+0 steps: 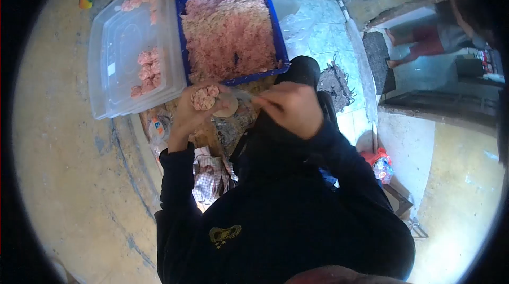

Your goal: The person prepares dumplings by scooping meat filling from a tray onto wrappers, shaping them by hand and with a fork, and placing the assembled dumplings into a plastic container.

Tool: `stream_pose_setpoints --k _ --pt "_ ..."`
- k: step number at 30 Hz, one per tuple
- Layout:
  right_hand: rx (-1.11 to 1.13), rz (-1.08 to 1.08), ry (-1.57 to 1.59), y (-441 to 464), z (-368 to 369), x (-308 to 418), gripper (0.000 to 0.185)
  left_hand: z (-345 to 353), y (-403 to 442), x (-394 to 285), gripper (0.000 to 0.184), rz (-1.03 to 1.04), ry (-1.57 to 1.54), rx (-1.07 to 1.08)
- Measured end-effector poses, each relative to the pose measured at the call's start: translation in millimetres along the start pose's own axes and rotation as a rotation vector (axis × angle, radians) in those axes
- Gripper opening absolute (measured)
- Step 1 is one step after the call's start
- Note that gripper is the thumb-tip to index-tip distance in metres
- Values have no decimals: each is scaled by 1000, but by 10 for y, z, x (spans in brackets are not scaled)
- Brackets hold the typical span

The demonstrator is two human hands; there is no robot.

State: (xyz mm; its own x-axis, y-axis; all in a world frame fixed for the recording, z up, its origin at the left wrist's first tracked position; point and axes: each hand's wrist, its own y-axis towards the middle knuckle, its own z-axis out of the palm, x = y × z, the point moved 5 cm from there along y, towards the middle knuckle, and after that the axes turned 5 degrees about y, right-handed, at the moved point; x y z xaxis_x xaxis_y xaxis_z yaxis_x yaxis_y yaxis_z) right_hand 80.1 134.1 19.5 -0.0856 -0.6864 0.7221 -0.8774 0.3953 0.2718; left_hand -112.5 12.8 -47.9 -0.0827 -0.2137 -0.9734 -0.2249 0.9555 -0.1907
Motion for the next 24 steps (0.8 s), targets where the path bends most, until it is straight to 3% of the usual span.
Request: stream_pose_setpoints --k 2,5,9,11,12,14,18,20,24 --pt "-17 -24 -43 77 -130 122 12 -17 10 -63 29 126 7 -117" --pt "59 -92 2 179 -55 190 23 125 40 -153 28 289 104 -72" --pt "107 -99 -69 350 28 118 26 64 34 -78 28 149 307 -213" --pt "336 53 -227 395 50 102 16 92 22 -101 25 171 429 -255" --pt "336 47 -222 389 -1 131 16 111 55 -104 25 169 434 -259" --pt "176 17 -146 332 -161 232 18 100 104 -162 25 353 81 -316" --pt "18 -16 -51 296 50 195 28 137 135 -208 27 436 142 -308" --pt "47 9 -89 322 4 189 28 132 144 -206 31 433 194 -437" --pt "40 10 -145 312 -26 268 29 177 176 -128 28 370 55 -417"
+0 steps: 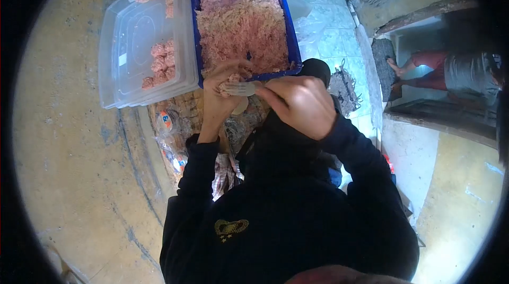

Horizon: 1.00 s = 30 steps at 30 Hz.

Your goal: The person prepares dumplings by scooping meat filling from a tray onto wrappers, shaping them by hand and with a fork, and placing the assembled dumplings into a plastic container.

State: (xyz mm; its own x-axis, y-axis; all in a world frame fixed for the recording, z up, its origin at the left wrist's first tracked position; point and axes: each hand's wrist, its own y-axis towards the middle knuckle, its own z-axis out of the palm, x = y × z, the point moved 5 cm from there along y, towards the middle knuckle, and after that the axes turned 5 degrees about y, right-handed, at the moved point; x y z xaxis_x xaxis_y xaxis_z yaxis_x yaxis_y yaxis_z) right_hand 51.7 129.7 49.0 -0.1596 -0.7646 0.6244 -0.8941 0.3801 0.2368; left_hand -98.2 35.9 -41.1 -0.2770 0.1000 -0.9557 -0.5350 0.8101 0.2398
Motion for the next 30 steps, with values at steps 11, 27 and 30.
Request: stream_pose_setpoints --k 11,27,30 --pt "-41 -33 140 -6 -215 21 22 -58 -11 -117 23 107 102 -94" --pt "-74 179 235 -106 -226 -124 22 144 -40 -157 29 -243 -60 103" --pt "-3 134 205 -123 -231 -121 23 105 -8 -213 40 -38 -71 138"
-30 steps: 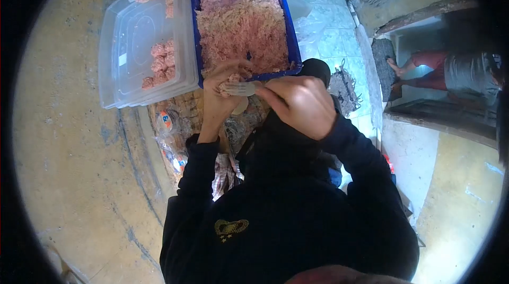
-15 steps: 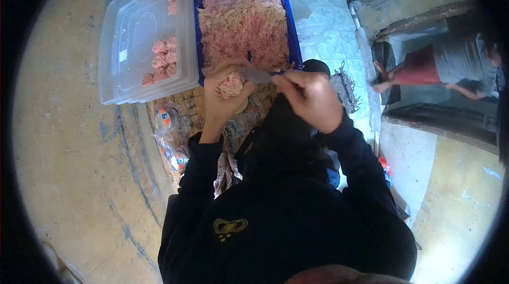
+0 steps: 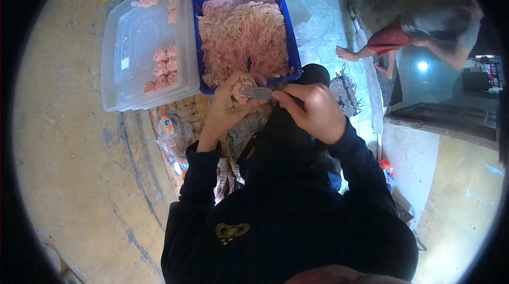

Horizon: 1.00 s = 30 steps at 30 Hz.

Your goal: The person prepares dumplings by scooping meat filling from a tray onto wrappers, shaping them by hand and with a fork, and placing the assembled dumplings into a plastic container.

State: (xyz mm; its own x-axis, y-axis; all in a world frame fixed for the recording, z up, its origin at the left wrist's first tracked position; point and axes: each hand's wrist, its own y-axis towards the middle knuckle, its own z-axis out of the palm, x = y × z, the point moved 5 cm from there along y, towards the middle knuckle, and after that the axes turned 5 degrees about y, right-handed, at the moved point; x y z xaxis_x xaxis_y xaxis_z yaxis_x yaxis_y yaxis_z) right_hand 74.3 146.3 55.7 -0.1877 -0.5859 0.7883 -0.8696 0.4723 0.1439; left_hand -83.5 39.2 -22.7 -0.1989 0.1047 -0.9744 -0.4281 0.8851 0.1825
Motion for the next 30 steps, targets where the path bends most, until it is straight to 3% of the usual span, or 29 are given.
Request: stream_pose_setpoints --k 2,4,6,10,14,18,20,23,24,26,30 --pt "-49 18 45 6 -79 76 23 -55 -57 83 44 -153 -22 1" --pt "-100 61 90 -45 -93 82 23 -2 -8 -87 43 -171 -57 42" --pt "53 40 -70 -10 -1 67 23 42 31 -131 42 -161 -89 89" --pt "-63 -60 -22 -24 -141 285 24 51 24 -109 36 -120 -19 175" --pt "153 -62 -203 34 -145 267 16 85 19 -125 36 -156 54 274" --pt "81 -102 -144 48 -221 290 17 108 -41 -146 36 -205 -85 219" --pt "225 -65 -215 107 -153 246 18 129 -24 -100 38 -272 -90 304" --pt "146 -140 -204 105 -245 322 18 77 -30 -90 35 -127 -8 205" --pt "77 -165 -169 81 -273 332 19 100 -26 -117 35 -133 -10 213" --pt "229 -41 -226 88 -135 201 18 147 -30 -146 32 -267 -144 184" --pt "150 -89 -210 78 -265 278 20 124 -20 -49 29 -200 -74 210"
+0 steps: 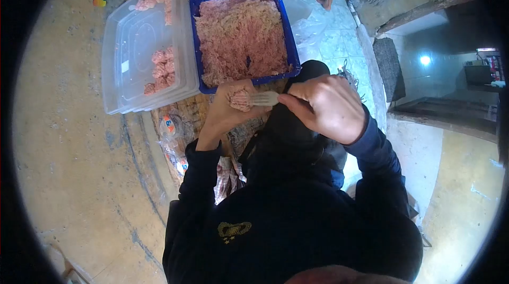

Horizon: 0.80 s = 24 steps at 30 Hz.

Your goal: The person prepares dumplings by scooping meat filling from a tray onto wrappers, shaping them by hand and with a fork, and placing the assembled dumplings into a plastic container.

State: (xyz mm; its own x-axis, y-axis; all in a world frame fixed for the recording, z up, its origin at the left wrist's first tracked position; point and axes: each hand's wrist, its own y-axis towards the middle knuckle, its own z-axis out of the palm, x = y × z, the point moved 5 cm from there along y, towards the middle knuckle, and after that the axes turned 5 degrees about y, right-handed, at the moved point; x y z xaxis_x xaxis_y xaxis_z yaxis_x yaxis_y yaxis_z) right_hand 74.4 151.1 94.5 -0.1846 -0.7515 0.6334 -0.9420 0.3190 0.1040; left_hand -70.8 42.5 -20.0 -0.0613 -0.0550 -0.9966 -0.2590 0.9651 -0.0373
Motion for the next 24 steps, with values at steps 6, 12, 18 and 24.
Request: stream_pose_setpoints --k 6,12,18,24 --pt "-16 -5 -84 -64 -60 -55 21 -30 63 42 30 28 135 -27" --pt "-157 239 429 -305 145 -295 21 -126 67 -121 43 223 84 -374" --pt "-265 179 591 -342 277 -322 22 -27 21 -318 43 403 70 -452" --pt "-277 209 604 -351 295 -349 21 -49 -23 -363 36 513 263 -515"
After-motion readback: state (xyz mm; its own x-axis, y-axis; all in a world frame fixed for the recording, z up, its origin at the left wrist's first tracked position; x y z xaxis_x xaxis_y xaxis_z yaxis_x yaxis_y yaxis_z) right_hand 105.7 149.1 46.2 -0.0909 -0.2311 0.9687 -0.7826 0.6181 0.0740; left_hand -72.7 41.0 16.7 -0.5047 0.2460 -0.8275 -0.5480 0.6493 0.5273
